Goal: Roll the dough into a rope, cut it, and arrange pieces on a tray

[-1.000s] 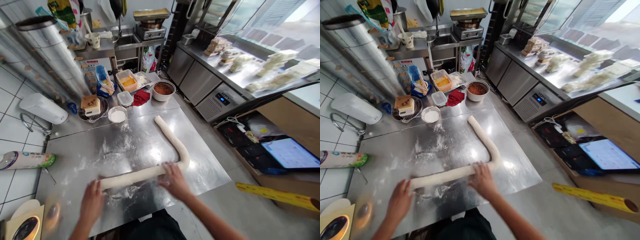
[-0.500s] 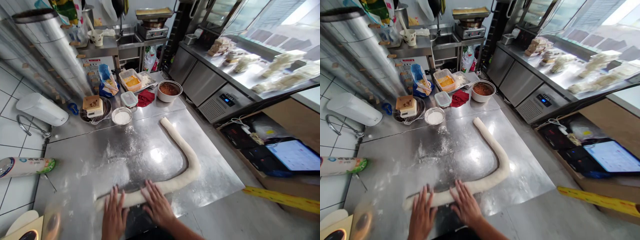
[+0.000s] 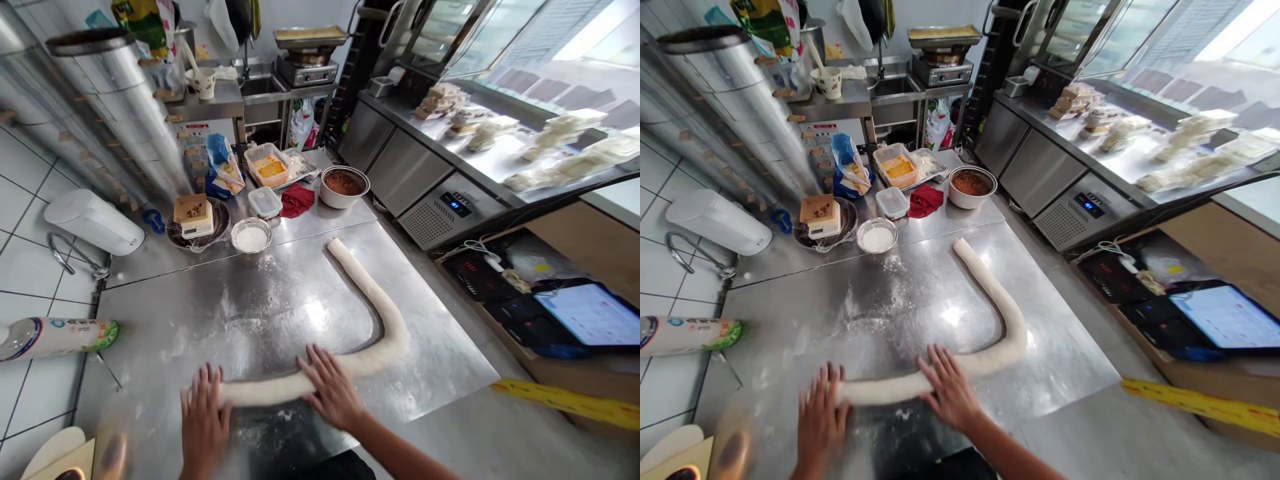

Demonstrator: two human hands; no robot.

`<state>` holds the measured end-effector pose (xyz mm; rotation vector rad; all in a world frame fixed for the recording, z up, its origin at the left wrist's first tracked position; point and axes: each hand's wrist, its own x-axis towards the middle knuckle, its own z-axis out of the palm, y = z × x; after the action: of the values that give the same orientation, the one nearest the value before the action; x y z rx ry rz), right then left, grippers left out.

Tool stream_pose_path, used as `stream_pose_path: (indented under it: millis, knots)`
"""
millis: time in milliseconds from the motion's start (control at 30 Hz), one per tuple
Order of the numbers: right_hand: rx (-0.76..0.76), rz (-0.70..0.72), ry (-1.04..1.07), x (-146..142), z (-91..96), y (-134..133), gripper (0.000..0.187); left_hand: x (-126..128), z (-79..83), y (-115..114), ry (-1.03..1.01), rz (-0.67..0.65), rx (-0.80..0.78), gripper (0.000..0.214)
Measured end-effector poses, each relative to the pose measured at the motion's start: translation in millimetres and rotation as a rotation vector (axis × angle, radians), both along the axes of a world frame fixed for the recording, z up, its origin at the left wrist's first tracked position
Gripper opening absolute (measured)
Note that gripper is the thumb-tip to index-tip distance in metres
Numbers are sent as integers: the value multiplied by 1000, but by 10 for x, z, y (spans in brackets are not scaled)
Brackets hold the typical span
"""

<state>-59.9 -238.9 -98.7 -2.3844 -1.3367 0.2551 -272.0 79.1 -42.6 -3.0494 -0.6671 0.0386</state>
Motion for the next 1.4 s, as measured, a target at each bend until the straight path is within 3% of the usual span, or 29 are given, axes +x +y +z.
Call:
stream_pose_path:
  millis: [100, 167, 233, 367, 433, 467, 533, 633, 700, 767, 867, 933, 1000, 1067, 1167, 1233, 1267, 1333, 1400]
  knots:
    - [-57, -270, 47, 732, 41, 660, 80, 918, 122, 712, -59, 152, 61, 70]
    - [-71, -316, 45, 840, 50, 836, 77, 1076, 124, 904, -52, 116, 43, 65]
    - [-63, -219, 33, 529, 57, 637, 76, 680, 78, 735, -42, 52, 3, 63]
    - [-40, 10, -9, -409, 63, -206, 75, -708, -46, 7, -98, 62, 11, 76]
    - [-23, 74, -32, -464, 33, -331, 77, -987, -105, -61, -82, 65, 19, 79]
    - [-15, 89, -35, -347, 14, -267, 78, -957, -124, 21, -71, 74, 22, 77]
    - [-3, 44, -24, 62, -9, 38, 81, -657, -130, 344, -58, 105, 42, 69]
    - [-21, -177, -12, 580, 35, 517, 78, -94, -36, 798, -103, 187, 129, 56]
    - [-13, -213, -26, 601, 104, 585, 72, 133, 63, 768, -141, 187, 160, 54]
    - [14, -140, -33, 407, 174, 470, 66, 299, 142, 412, -190, 102, 149, 55]
    - [55, -123, -15, 95, 256, 362, 63, 716, 166, -391, -203, -151, 37, 63]
    - [96, -159, -2, 24, 267, 490, 62, 1086, 91, -814, -168, -257, -40, 64]
    - [136, -176, 3, -8, 230, 649, 60, 1291, -59, -1060, -159, -229, -44, 61]
    - [147, -120, -1, -139, 167, 623, 63, 1121, -242, -1200, -143, -184, -16, 61]
    - [103, 65, -41, -552, 85, 138, 74, 311, -456, -1336, -130, -265, 36, 69]
    - [83, 130, -58, -738, 51, -187, 75, -106, -482, -1307, -288, -392, 99, 71]
    - [76, 138, -55, -723, 43, -248, 76, -143, -445, -1222, -287, -448, 106, 71]
    - [55, 80, -27, -424, 50, -87, 78, 192, -288, -895, -123, -455, 74, 74]
    - [-11, -84, 21, 127, 76, 367, 81, 886, -93, -426, -99, -279, 52, 74]
